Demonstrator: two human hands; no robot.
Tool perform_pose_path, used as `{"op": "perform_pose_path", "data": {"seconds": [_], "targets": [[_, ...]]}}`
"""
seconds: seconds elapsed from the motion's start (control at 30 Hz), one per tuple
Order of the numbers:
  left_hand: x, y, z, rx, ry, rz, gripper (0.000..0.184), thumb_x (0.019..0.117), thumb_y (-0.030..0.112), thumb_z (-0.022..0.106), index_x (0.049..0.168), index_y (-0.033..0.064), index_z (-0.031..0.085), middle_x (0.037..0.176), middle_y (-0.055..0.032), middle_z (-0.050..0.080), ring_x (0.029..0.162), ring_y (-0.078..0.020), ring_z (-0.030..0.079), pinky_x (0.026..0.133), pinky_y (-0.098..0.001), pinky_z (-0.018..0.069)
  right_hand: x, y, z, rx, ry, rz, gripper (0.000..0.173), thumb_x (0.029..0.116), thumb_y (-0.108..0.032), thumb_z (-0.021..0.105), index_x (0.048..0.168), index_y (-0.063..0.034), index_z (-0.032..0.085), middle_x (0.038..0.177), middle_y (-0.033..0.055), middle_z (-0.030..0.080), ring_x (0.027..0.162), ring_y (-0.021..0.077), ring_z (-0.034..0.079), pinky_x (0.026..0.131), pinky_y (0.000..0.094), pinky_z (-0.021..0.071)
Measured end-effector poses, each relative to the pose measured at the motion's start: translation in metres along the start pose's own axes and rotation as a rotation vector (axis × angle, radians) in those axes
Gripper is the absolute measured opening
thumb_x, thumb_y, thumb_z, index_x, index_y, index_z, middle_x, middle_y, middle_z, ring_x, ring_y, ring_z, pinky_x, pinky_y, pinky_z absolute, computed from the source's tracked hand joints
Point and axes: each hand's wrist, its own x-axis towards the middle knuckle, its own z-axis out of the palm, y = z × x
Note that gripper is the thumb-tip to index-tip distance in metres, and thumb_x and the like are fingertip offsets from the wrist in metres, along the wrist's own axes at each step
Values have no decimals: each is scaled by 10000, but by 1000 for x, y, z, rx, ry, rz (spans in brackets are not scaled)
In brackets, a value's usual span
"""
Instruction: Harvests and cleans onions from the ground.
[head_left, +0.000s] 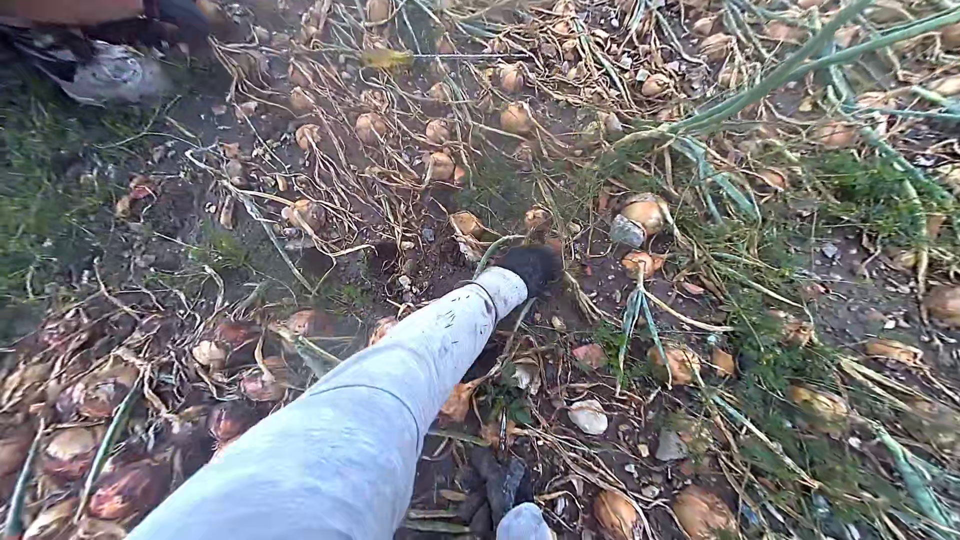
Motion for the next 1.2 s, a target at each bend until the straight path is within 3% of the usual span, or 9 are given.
{"op": "perform_pose_path", "data": {"seconds": [0.2,0.37,0.6,0.7,0.83,0.93,1.0,1.1,1.2], "targets": [[-6,5,-8,-504,42,-247,359,1086,188,506,1391,24,599,1386,-228,621,1326,-370,572,1138,-543,414,13,7,-1,-85,11,-13,438,1064,-379,571,1194,36,625,780,161,703,580,241,680,583,414,600],[-16,4,-9,-516,-25,-146,330,1105,177,449,1286,-25,636,1259,-252,664,1217,-377,626,1071,-545,455,11,6,0,-55,-12,34,419,1076,-387,544,1120,19,637,706,135,679,501,214,639,506,379,572],[-100,-6,-63,-112,-649,-57,304,1079,247,545,1106,-15,696,1015,-191,690,947,-323,665,871,-545,514,9,5,0,-49,-25,17,369,1071,-331,570,1117,29,633,735,134,692,512,211,652,523,375,589],[-61,-17,-84,-70,-315,-139,398,1083,328,521,1271,6,659,1206,-248,676,1139,-399,653,988,-616,482,13,0,-1,-60,-10,11,373,1051,-337,610,1117,29,642,772,146,715,558,233,690,554,397,609],[48,-34,-47,-21,43,-276,673,1018,428,593,1615,228,354,1643,-194,355,1474,-415,405,1147,-639,383,10,3,1,-57,-17,11,371,1054,-337,608,1116,26,646,765,143,712,527,223,677,510,377,599],[81,-34,-29,29,-7,-334,887,870,254,791,1623,201,325,1598,-260,386,1464,-463,392,1146,-630,380,4,-6,0,-86,-22,17,354,1065,-324,585,1152,16,634,792,124,699,553,194,669,540,344,590],[81,-34,-27,-43,0,-357,792,907,162,747,1599,149,364,1563,-259,442,1453,-440,425,1156,-604,379,6,-3,-1,-60,-25,22,353,1065,-327,586,1151,11,641,813,131,712,559,200,676,538,346,596],[78,-42,-30,14,-7,-349,691,894,358,754,1468,50,524,1434,-250,571,1370,-411,521,1109,-629,413,0,-1,2,-11,-29,35,351,1060,-331,594,1167,3,625,787,127,693,519,196,654,488,331,578],[87,-40,-31,43,20,-235,608,905,300,729,1435,58,555,1421,-211,589,1348,-373,545,1103,-580,435,4,-5,3,8,-7,55,374,1050,-366,603,1144,-5,625,741,120,696,472,187,635,430,310,542]]}}
